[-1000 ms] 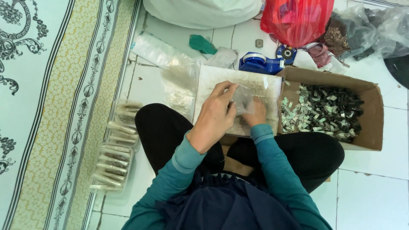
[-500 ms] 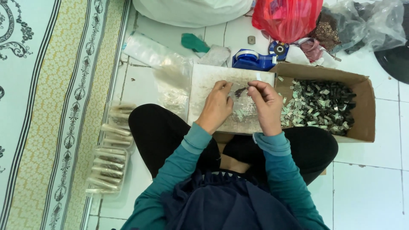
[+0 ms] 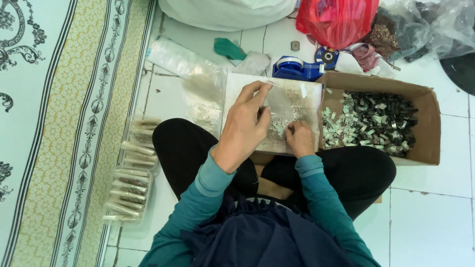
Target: Packaging small metal components from a bulk box into individual plastic bags.
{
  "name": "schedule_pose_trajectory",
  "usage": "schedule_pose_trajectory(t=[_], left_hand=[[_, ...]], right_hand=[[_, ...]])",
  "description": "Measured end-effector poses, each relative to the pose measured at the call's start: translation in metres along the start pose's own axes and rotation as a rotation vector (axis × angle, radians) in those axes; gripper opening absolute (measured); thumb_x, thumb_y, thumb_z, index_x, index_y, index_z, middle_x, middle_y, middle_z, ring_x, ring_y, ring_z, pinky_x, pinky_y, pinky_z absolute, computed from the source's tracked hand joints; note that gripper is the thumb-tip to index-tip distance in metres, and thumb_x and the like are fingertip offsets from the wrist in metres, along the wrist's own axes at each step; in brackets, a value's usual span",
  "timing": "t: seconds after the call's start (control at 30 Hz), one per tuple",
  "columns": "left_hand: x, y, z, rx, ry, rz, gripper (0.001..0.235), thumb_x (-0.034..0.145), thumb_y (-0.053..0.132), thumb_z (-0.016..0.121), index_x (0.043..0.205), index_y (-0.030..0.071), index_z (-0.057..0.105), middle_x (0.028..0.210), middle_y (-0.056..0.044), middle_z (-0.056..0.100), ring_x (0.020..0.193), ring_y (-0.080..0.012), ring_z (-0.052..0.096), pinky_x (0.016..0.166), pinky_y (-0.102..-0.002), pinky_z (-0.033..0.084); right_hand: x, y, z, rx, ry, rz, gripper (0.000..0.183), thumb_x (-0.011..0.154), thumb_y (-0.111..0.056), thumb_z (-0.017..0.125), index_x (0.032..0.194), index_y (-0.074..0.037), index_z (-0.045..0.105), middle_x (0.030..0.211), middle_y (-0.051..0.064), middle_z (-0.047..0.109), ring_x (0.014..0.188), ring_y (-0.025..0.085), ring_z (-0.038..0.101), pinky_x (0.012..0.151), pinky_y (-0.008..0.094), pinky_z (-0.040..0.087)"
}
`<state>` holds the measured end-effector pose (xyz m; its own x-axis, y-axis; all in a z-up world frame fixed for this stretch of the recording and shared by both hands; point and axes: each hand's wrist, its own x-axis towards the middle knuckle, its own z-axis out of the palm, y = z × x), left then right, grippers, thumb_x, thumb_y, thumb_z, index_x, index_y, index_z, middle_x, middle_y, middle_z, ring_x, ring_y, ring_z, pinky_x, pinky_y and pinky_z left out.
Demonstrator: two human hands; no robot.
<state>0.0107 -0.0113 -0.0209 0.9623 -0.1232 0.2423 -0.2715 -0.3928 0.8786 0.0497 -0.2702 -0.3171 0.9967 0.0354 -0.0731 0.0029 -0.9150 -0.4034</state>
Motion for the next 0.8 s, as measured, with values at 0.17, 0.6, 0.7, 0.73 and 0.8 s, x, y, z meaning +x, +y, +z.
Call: schedule_pose_trajectory(t=[0.17, 0.6, 0.7, 0.73, 0.8], left_hand=[[0.008, -0.035, 0.025, 0.032, -0.043, -0.036, 0.045, 0.095, -0.004, 0.055, 0.138, -0.016, 0.055, 0.132, -0.033, 0.056, 0.112, -0.0462, 0.068, 0.085, -0.042, 0.063], [0.009, -0.074, 0.060, 0.142, -0.051, 0.009, 0.045, 0.090, -0.007, 0.059, 0.134, -0.017, 0.057, 0.127, -0.034, 0.059, 0.111, -0.0489, 0.068, 0.083, -0.045, 0.063], [0.005, -0.067, 0.051, 0.141, -0.058, -0.017, 0.046, 0.090, -0.007, 0.059, 0.136, -0.017, 0.056, 0.127, -0.033, 0.059, 0.112, -0.0461, 0.069, 0.085, -0.043, 0.063], [0.005, -0.068, 0.049, 0.141, -0.054, -0.015, 0.046, 0.090, -0.007, 0.059, 0.136, -0.017, 0.056, 0.127, -0.033, 0.059, 0.112, -0.0461, 0.069, 0.085, -0.043, 0.063], [0.000, -0.070, 0.043, 0.087, -0.040, -0.034, 0.047, 0.091, -0.005, 0.057, 0.136, -0.017, 0.055, 0.128, -0.034, 0.057, 0.112, -0.0487, 0.067, 0.085, -0.045, 0.063]], right_hand=[[0.011, 0.024, 0.017, 0.233, 0.034, 0.103, 0.024, 0.092, -0.032, 0.077, 0.107, -0.013, 0.075, 0.099, 0.012, 0.071, 0.102, 0.037, 0.071, 0.083, 0.050, 0.057], [-0.035, -0.135, -0.186, 0.586, 0.356, -0.363, 0.018, 0.094, 0.001, 0.078, 0.110, -0.007, 0.081, 0.089, 0.008, 0.067, 0.077, 0.015, 0.064, 0.069, 0.030, 0.052], [-0.026, -0.146, -0.173, 0.682, 0.343, -0.377, 0.025, 0.097, -0.001, 0.075, 0.122, -0.005, 0.076, 0.094, 0.014, 0.066, 0.079, 0.019, 0.065, 0.069, 0.034, 0.054], [-0.023, -0.140, -0.166, 0.682, 0.343, -0.382, 0.025, 0.097, -0.001, 0.075, 0.122, -0.005, 0.076, 0.094, 0.014, 0.066, 0.079, 0.019, 0.065, 0.069, 0.034, 0.054], [-0.020, -0.130, -0.147, 0.728, 0.347, -0.254, 0.020, 0.100, -0.006, 0.074, 0.120, -0.006, 0.077, 0.093, 0.011, 0.068, 0.085, 0.013, 0.062, 0.074, 0.033, 0.054]])
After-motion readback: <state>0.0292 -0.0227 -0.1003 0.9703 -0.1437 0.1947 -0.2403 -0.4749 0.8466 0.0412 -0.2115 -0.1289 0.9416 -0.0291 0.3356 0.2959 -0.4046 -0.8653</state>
